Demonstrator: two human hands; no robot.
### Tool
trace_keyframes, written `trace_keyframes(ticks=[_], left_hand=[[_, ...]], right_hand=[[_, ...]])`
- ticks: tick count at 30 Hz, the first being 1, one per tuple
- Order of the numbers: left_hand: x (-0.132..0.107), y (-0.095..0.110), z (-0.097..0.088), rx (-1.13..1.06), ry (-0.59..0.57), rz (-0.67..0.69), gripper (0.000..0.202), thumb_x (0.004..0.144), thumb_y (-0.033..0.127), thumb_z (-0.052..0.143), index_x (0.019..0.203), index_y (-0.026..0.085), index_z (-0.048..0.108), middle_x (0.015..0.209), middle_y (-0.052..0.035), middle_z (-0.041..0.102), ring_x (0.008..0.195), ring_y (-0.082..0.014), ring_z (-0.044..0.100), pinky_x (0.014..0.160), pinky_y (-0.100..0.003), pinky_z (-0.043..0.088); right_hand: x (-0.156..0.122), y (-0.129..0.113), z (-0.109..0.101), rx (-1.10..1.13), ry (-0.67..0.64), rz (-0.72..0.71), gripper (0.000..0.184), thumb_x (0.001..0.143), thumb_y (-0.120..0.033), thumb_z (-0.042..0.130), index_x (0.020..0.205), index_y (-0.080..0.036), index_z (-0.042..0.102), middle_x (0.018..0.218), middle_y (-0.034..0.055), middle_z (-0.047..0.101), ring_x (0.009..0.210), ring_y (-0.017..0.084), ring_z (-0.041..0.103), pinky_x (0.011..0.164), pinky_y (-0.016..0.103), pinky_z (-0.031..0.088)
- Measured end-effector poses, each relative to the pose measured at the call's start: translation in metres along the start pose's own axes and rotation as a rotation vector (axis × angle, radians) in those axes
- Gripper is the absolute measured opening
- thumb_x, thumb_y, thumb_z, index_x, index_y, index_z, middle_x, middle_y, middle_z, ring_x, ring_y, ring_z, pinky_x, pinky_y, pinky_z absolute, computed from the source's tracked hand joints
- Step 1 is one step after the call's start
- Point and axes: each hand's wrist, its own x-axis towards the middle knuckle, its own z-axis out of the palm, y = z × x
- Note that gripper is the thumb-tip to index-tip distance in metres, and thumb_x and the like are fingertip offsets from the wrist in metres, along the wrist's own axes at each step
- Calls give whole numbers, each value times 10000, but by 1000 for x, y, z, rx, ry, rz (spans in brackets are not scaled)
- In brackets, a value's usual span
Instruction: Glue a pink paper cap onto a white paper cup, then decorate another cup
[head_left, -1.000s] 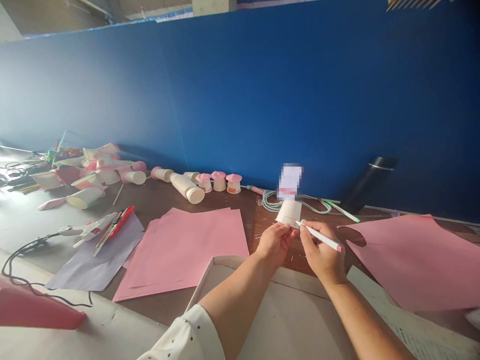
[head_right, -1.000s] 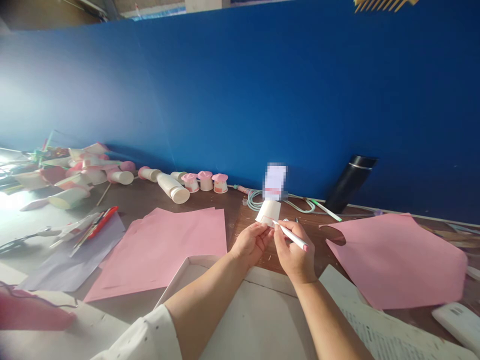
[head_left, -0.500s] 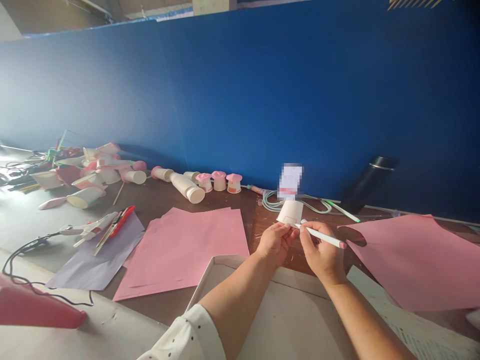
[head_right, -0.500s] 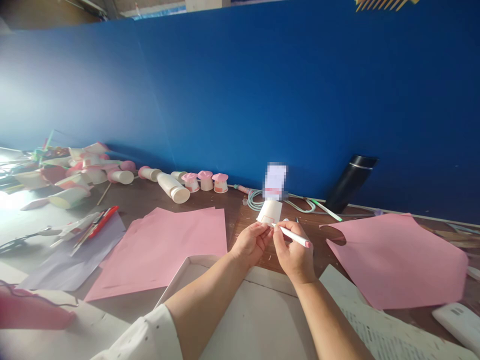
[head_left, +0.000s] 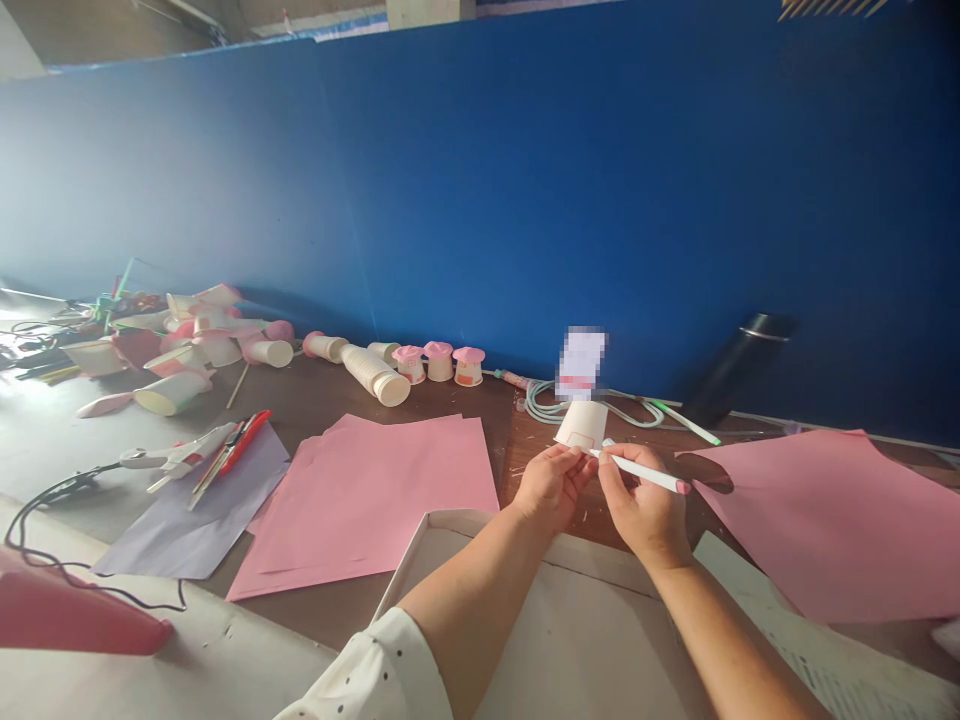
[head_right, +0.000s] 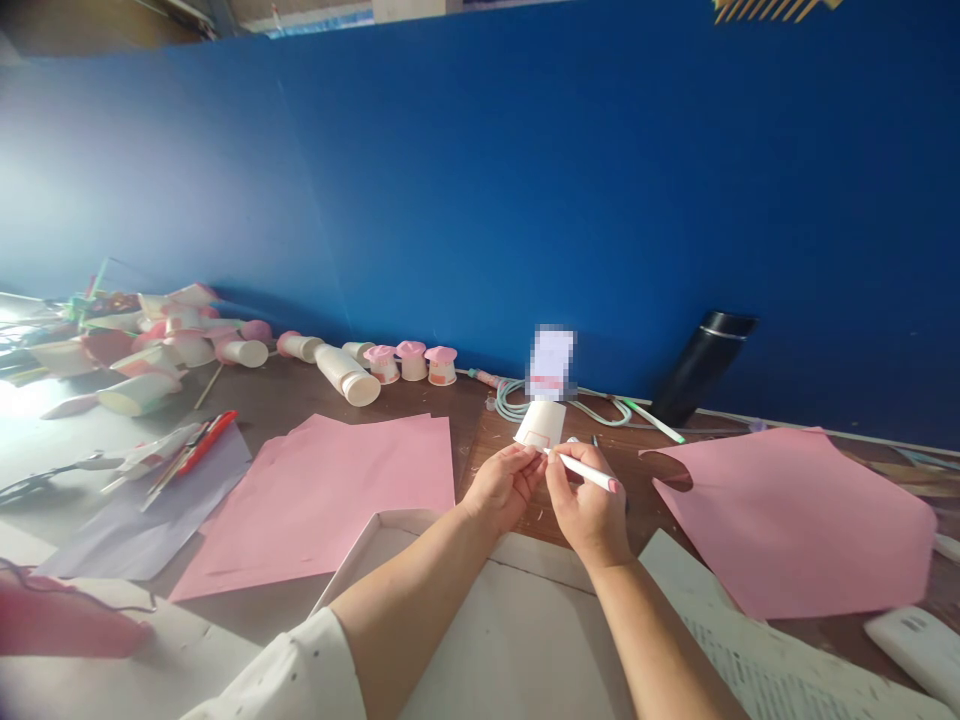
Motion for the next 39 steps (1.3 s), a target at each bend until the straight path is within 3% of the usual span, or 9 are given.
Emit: trace_keyframes(ticks=[23,39], left_hand=[[-2,2,2,12,19,-8,189,798,111,763,680,118,616,704,-37,630,681,-93,621,807,-212,542],[-2,2,4,-5,27,-12,192,792,101,768,667,110,622,693,-38,627,664,-89,618,787,-203,531]], right_hand=[[-1,1,1,34,-40,74,233,935,-424,597,894,-202,656,804,82,748,672,201,719,606,292,585],[-3,4,1,15,-30,29,215,953,-401,591,924,-198,656,840,82,750,723,204,728,647,298,586]])
